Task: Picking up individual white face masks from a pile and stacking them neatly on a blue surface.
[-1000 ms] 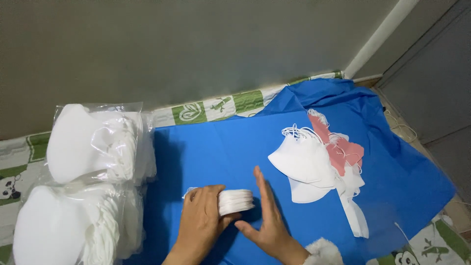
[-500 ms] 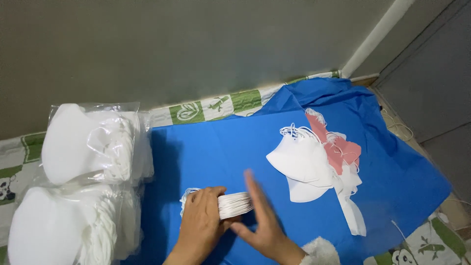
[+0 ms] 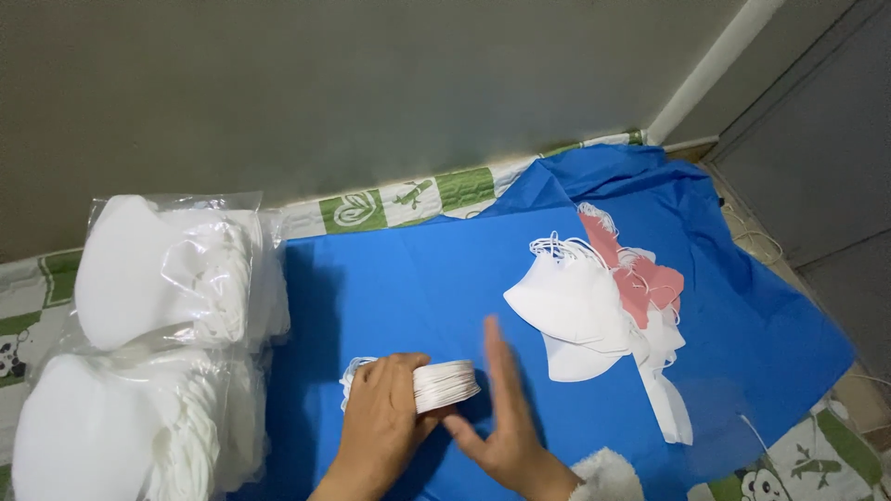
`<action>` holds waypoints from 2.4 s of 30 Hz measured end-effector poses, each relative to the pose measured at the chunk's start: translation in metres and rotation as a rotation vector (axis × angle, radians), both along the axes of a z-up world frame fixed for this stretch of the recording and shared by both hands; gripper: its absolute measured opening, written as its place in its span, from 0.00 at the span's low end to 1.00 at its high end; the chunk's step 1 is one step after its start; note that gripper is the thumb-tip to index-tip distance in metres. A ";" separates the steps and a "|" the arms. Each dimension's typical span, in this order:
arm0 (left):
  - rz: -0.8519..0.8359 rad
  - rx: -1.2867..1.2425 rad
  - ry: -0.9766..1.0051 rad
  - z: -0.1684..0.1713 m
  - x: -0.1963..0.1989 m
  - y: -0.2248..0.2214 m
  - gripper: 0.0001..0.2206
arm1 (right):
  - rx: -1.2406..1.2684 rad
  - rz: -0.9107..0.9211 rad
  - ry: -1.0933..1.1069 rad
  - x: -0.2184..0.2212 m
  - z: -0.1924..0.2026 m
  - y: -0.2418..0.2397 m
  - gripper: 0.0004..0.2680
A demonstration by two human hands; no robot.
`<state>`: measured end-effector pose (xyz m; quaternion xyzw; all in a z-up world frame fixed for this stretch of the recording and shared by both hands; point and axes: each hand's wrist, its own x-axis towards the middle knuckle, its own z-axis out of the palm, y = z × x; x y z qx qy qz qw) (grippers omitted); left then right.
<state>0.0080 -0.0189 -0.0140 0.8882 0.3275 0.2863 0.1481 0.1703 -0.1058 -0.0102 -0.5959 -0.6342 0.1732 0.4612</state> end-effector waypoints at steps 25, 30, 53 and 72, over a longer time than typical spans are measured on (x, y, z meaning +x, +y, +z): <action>-0.023 -0.084 -0.041 0.012 0.001 -0.001 0.18 | -0.144 0.183 0.153 -0.001 0.007 0.006 0.35; -0.051 -0.048 -0.044 0.012 -0.001 -0.001 0.24 | -0.070 0.011 0.106 0.005 0.009 0.006 0.31; 0.179 -0.921 0.243 0.037 -0.030 0.036 0.20 | -0.573 -0.292 0.412 0.024 0.003 0.024 0.10; 0.178 -0.666 0.290 0.023 -0.031 0.033 0.31 | -0.540 -0.367 -0.080 0.020 -0.007 0.028 0.22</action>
